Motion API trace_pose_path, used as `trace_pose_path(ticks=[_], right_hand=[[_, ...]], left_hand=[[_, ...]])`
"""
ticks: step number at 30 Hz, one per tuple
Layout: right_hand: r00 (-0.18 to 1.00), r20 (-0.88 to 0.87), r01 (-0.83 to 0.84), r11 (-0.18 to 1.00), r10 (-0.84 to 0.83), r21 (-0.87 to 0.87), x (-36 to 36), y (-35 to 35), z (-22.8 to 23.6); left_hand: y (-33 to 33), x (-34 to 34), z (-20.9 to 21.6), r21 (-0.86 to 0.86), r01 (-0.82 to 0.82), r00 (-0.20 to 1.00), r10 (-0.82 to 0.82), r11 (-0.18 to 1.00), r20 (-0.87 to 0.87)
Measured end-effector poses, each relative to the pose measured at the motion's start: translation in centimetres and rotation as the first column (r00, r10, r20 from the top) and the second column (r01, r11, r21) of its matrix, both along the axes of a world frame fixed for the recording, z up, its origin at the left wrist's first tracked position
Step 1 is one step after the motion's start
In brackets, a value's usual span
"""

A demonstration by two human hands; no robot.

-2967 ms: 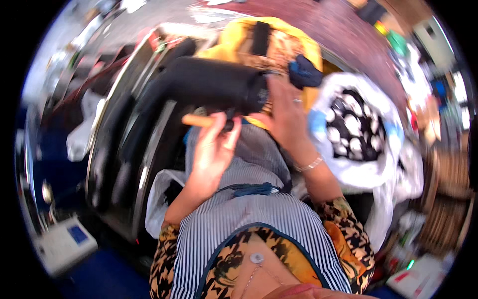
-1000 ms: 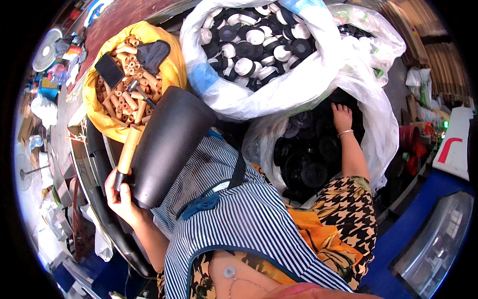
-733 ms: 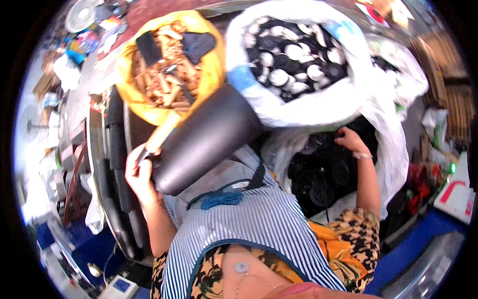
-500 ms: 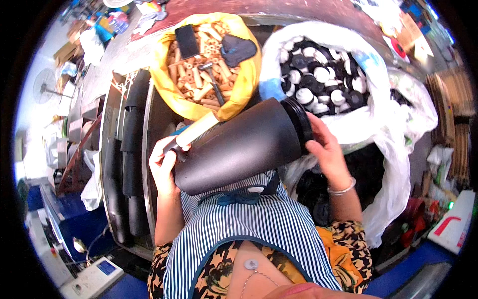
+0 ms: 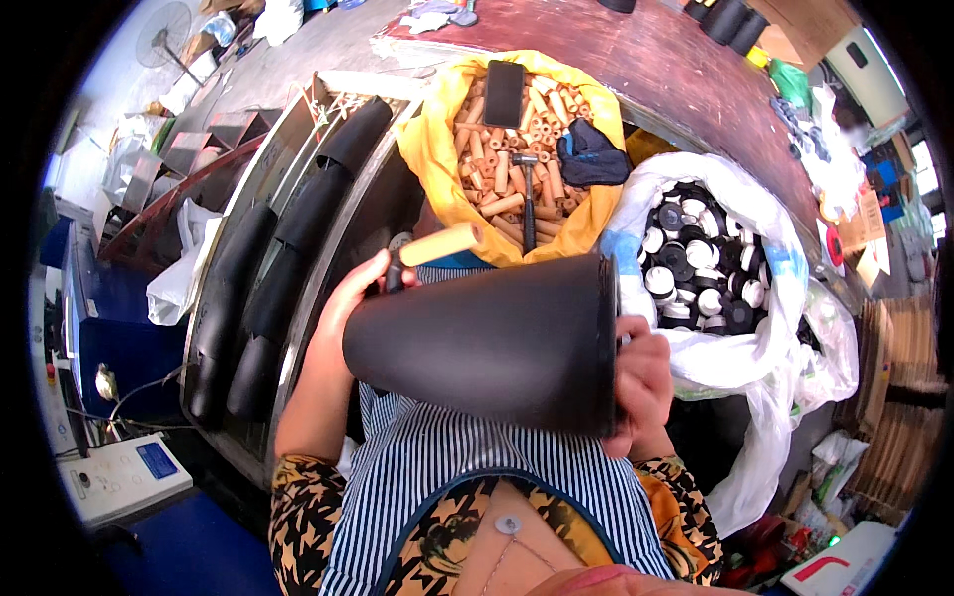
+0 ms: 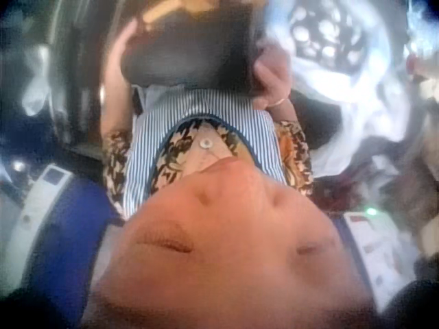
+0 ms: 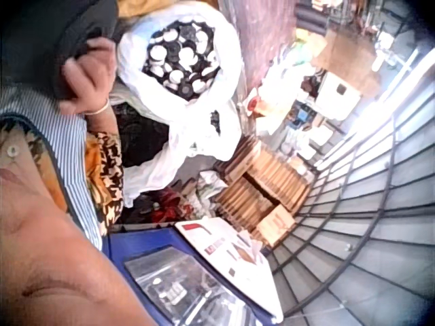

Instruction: The person wipes a black conical component with a blue cloth and then attaches a wooden handle and a small screw using their hands at a workstation.

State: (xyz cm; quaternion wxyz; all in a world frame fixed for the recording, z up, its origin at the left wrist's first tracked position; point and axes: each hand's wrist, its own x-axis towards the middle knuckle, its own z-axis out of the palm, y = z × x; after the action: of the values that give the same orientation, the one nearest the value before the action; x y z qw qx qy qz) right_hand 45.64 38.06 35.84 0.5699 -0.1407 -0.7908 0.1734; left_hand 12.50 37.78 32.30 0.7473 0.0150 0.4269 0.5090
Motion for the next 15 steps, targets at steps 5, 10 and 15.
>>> trace_pose_path(ticks=[5,10,15], right_hand=[[0.963,0.096,-0.267,0.947,0.253,0.181,-1.8,1.3,1.4],[0.867,-0.455,-0.391,0.29,-0.202,-0.874,-5.2,5.9,-4.1],[0.959,-0.277,-0.164,-0.7,0.051,-0.695,-8.2,9.4,-15.6]], left_hand=[[-0.8,-1.8,0.6,-0.005,0.023,0.999,-0.023,1.0,0.026],[-1.2,-2.0,4.9,0.629,0.592,0.344,0.548,0.503,-0.762],[-3.8,2.9,8.6,0.079,0.996,0.073,0.77,-0.029,-0.634]])
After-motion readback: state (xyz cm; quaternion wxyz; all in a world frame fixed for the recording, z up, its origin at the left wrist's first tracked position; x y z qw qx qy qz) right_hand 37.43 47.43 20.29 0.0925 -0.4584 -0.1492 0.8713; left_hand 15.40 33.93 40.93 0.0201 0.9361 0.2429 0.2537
